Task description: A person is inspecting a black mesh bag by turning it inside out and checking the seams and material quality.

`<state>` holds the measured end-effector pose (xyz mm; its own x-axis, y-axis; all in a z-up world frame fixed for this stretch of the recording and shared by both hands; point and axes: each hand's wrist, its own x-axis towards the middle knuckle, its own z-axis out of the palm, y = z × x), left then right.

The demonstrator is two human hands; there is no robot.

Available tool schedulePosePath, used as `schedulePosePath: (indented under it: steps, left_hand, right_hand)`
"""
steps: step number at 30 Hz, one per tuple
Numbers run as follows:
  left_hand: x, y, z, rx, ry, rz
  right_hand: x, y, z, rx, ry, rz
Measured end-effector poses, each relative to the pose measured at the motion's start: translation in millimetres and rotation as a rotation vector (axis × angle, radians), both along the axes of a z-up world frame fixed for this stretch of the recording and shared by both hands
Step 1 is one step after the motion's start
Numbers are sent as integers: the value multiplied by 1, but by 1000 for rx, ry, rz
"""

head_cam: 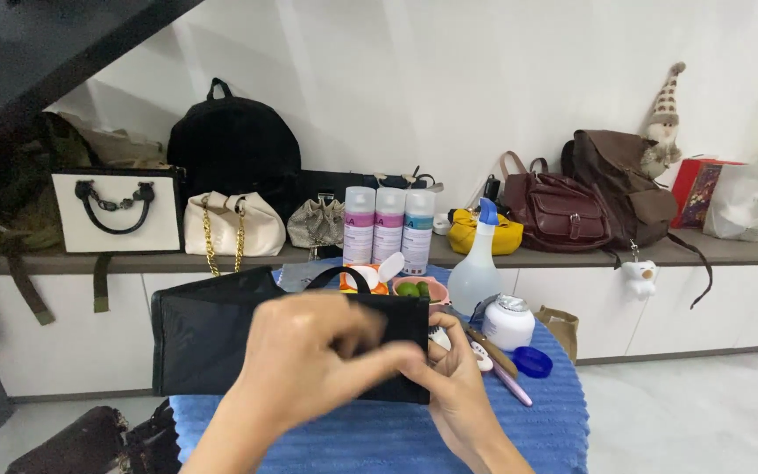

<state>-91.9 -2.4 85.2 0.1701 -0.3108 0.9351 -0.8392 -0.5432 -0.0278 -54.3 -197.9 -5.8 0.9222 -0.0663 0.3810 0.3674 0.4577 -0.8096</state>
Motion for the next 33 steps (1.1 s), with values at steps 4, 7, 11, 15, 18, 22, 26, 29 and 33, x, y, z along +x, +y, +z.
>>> schedulePosePath:
  steps: [4, 7, 11, 15, 18, 22, 26, 29, 33]
  left_hand:
    - [33, -12, -5, 126, 28, 241]
    - [52, -18, -12, 195, 195, 276]
    - [66, -22, -6, 183, 267, 218]
    - [89, -26, 0, 226, 287, 162]
    - [94, -28, 13, 162, 262, 134]
    - [82, -26, 29, 113, 507, 77]
    - [89, -23, 19, 156, 496, 118]
    - [86, -20, 12, 116, 534, 99]
    - [89, -20, 4, 121, 485, 81]
  right_hand:
    - [-5, -7, 4, 51, 26, 47]
    - [-7, -28, 8, -51, 61, 47]
    - [-3, -91, 36, -767, 6, -555]
    - [40, -166, 24, -1066, -7, -928]
    - [52, -189, 20, -1514, 92, -1019]
    - [50, -190, 27, -1804, 172, -946]
    - [60, -204, 23, -1797, 200, -840]
    - [55, -205, 26, -1685, 95, -861]
    - [63, -206, 28, -1829, 168, -819]
